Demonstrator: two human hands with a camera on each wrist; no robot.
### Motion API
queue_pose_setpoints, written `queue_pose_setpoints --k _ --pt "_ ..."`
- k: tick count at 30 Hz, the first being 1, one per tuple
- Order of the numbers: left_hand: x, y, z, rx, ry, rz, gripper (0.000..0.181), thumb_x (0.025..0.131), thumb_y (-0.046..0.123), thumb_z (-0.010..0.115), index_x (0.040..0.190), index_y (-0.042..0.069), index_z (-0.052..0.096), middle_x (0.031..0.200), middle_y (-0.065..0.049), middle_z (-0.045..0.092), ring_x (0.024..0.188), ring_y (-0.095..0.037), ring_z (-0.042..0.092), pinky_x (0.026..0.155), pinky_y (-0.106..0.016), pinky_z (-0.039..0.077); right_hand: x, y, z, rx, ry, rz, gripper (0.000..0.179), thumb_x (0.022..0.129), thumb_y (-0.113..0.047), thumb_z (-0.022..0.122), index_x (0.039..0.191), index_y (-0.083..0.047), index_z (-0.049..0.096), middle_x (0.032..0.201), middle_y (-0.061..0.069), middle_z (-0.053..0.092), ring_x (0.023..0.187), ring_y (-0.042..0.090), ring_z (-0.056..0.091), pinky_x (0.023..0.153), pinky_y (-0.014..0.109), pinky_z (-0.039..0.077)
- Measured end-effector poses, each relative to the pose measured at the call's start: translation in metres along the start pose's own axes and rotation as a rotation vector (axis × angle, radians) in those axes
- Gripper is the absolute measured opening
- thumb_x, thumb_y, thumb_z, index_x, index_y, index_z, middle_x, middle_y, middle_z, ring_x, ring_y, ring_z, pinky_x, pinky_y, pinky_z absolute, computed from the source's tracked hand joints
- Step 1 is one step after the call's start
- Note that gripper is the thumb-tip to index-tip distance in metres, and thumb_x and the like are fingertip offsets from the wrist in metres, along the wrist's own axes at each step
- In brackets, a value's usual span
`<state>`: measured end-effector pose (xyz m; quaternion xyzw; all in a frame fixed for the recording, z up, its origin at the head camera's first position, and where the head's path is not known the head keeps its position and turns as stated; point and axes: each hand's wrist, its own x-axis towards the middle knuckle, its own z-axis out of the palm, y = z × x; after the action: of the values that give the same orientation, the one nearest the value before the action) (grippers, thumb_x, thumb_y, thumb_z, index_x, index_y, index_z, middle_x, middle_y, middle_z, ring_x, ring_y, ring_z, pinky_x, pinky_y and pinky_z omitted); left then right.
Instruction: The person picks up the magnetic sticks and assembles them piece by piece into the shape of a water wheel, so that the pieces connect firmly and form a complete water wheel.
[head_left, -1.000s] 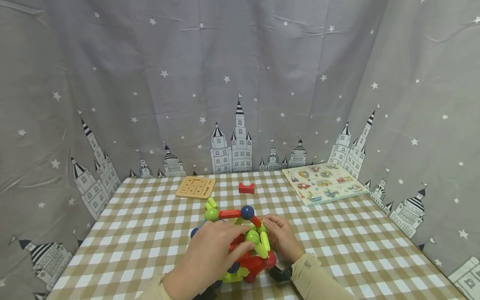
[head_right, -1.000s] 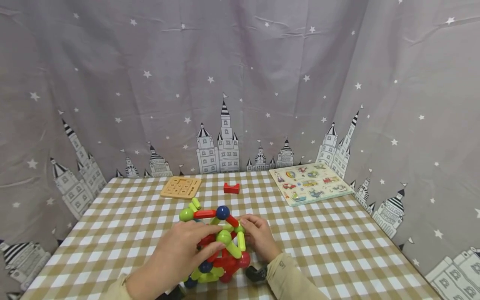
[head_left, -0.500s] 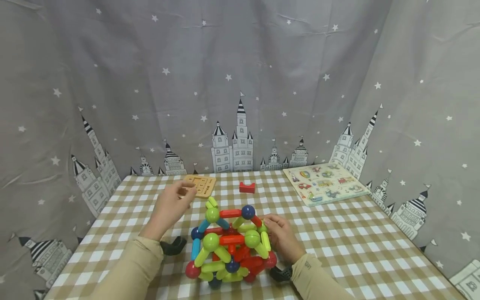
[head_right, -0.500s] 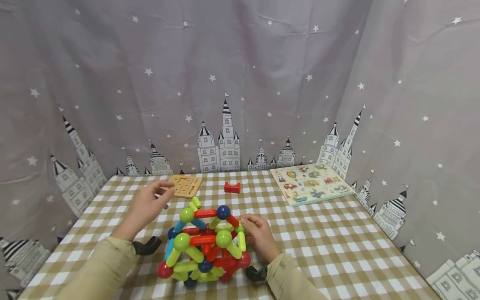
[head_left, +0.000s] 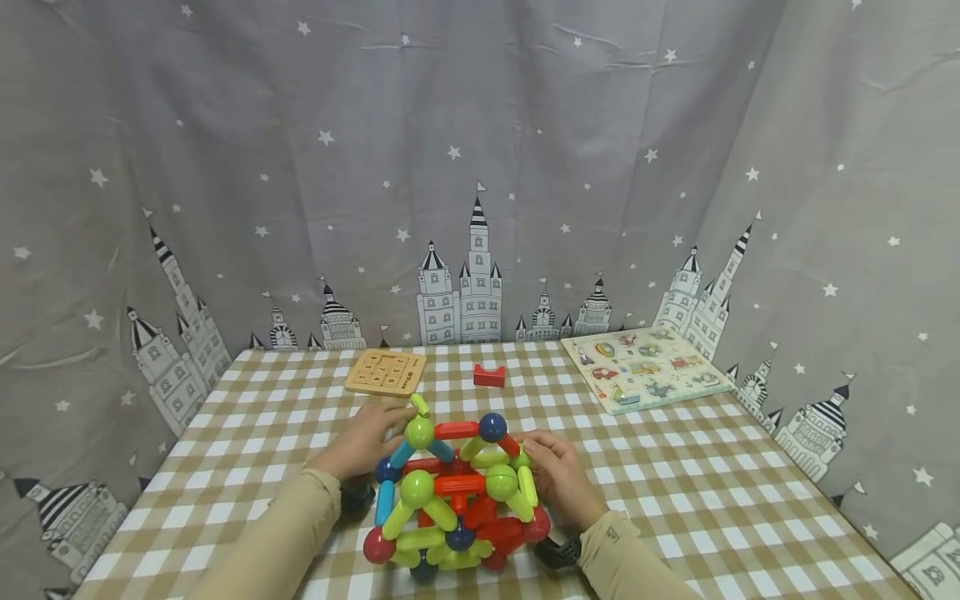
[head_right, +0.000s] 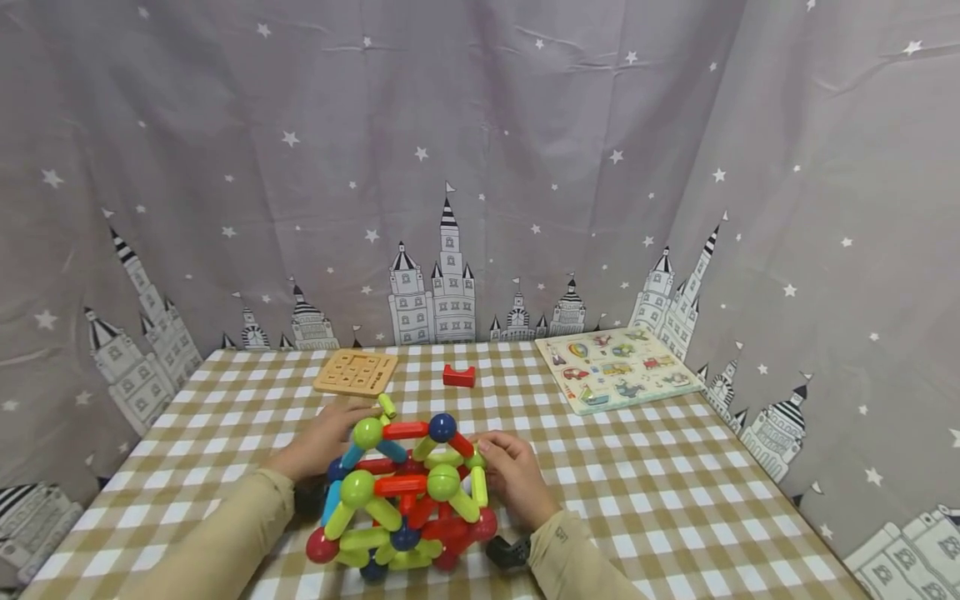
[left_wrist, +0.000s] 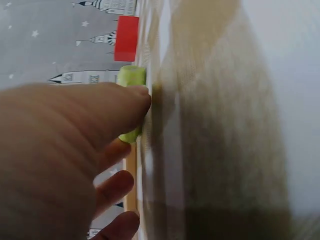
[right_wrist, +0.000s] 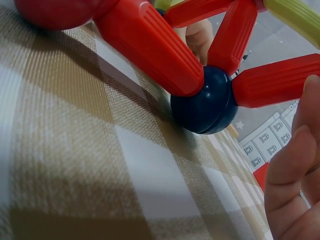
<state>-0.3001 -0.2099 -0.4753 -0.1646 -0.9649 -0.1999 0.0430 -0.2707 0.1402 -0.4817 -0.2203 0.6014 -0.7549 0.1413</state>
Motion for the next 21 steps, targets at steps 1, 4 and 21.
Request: queue_pose_setpoints --k 1,4,21 --pt "-0.001 0.0 0.001 0.009 0.023 0.0 0.043 0.097 0.023 0.073 0.138 0.014 0.064 0.144 -0.017 0.057 0.135 -0.042 0.049 0.111 -0.063 0.039 0.0 -0.001 0.0 -0.003 -0.001 0.003 0.022 0.108 -0.025 0.05 0.112 -0.013 0.068 0.116 0.0 0.072 0.101 0.011 0.069 0.085 0.028 0.059" --pt "-0.003 0.0 0.001 0.013 0.066 -0.022 0.029 0.093 0.02 0.077 0.121 0.017 0.07 0.126 -0.01 0.064 0.118 -0.031 0.056 0.101 -0.053 0.049 0.0 -0.003 0.001 -0.006 -0.004 0.016 0.023 0.108 -0.026 0.05 0.113 -0.012 0.068 0.116 0.001 0.072 0.101 0.012 0.069 0.085 0.029 0.059" --pt "-0.031 0.003 -0.02 -0.494 0.113 -0.212 0.033 0.097 0.036 0.073 0.123 0.016 0.073 0.118 -0.004 0.073 0.105 -0.022 0.066 0.089 -0.041 0.054 -0.001 -0.005 0.003 -0.015 0.021 0.048 0.025 0.108 -0.029 0.052 0.113 -0.011 0.069 0.117 0.005 0.071 0.1 0.013 0.069 0.085 0.031 0.059"
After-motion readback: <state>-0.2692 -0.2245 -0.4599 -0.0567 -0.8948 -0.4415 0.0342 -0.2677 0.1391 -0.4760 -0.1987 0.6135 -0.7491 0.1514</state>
